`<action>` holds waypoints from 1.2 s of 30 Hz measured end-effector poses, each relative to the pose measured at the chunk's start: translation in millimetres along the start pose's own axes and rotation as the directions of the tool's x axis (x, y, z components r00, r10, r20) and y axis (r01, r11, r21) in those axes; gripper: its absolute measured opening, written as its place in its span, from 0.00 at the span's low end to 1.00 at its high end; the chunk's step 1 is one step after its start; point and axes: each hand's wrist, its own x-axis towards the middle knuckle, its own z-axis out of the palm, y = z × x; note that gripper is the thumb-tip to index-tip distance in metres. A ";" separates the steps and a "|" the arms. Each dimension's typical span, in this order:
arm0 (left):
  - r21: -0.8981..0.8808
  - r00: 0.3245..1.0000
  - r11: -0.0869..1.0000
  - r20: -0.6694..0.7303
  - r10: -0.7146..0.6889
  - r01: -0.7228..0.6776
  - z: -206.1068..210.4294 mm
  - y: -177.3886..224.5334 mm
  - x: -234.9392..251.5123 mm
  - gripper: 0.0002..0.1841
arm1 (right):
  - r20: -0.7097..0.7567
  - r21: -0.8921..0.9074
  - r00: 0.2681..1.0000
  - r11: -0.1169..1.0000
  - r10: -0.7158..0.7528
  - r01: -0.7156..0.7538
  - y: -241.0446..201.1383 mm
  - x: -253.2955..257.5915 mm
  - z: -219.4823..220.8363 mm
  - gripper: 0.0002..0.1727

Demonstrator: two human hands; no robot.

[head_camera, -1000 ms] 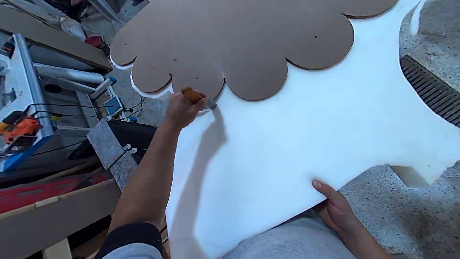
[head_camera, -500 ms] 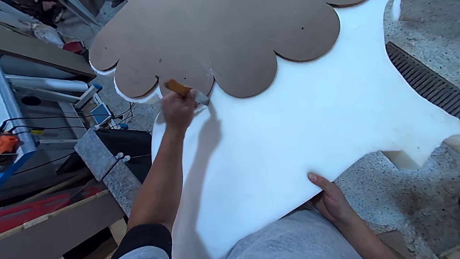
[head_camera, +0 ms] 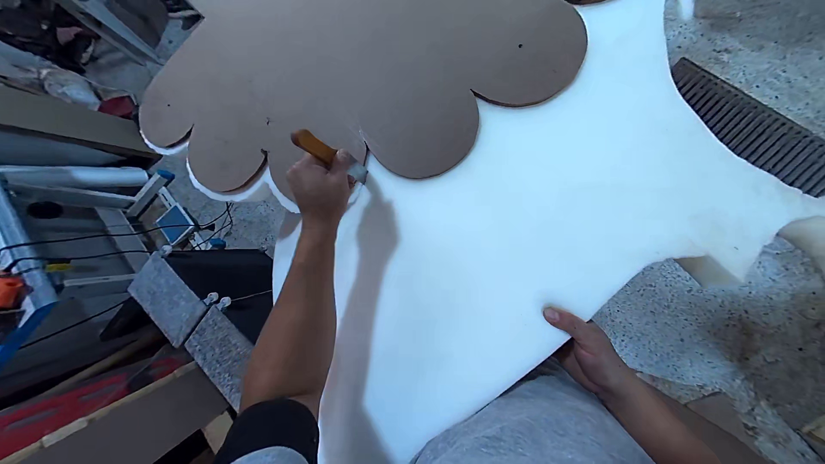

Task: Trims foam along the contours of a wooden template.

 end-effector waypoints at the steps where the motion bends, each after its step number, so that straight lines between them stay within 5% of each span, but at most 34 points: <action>1: 0.053 1.000 0.999 -0.013 0.013 -0.012 10.4 0.5 -3.0 0.19 | 0.003 0.005 1.000 1.000 0.005 -0.005 0.6 0.1 -0.8 0.31; 4: 0.206 1.000 0.978 0.021 0.017 -0.021 19.7 12.0 7.6 0.22 | 0.014 0.002 1.000 1.000 0.024 -0.024 0.4 -1.7 -1.6 0.30; 7: 0.114 0.997 0.993 -0.076 -0.014 0.023 -7.0 26.1 21.9 0.20 | -0.007 -0.007 1.000 1.000 0.009 -0.009 -2.2 1.3 1.5 0.30; 13: 0.148 0.990 0.981 -0.088 -0.111 0.123 28.8 6.4 21.0 0.21 | -0.007 0.001 1.000 1.000 0.019 -0.019 -1.3 -0.7 0.4 0.29; 18: 0.065 0.993 0.998 -0.114 0.022 -0.015 16.3 34.0 21.1 0.18 | 0.011 0.009 1.000 1.000 0.027 -0.027 1.3 0.1 -3.6 0.28; 24: 0.078 0.975 0.977 -0.120 -0.189 0.199 32.8 25.0 36.7 0.18 | 0.001 0.006 0.999 0.999 0.033 -0.033 -0.1 3.0 -3.9 0.30; 30: 0.170 0.946 0.946 -0.221 -0.236 0.276 46.9 28.5 25.6 0.22 | -0.029 -0.010 0.999 0.999 0.037 -0.037 -2.5 0.5 -3.8 0.29; 36: 0.107 0.944 0.974 -0.289 -0.161 0.199 20.8 49.4 42.1 0.20 | -0.028 0.000 0.999 0.999 0.037 -0.037 -2.2 1.8 -6.0 0.29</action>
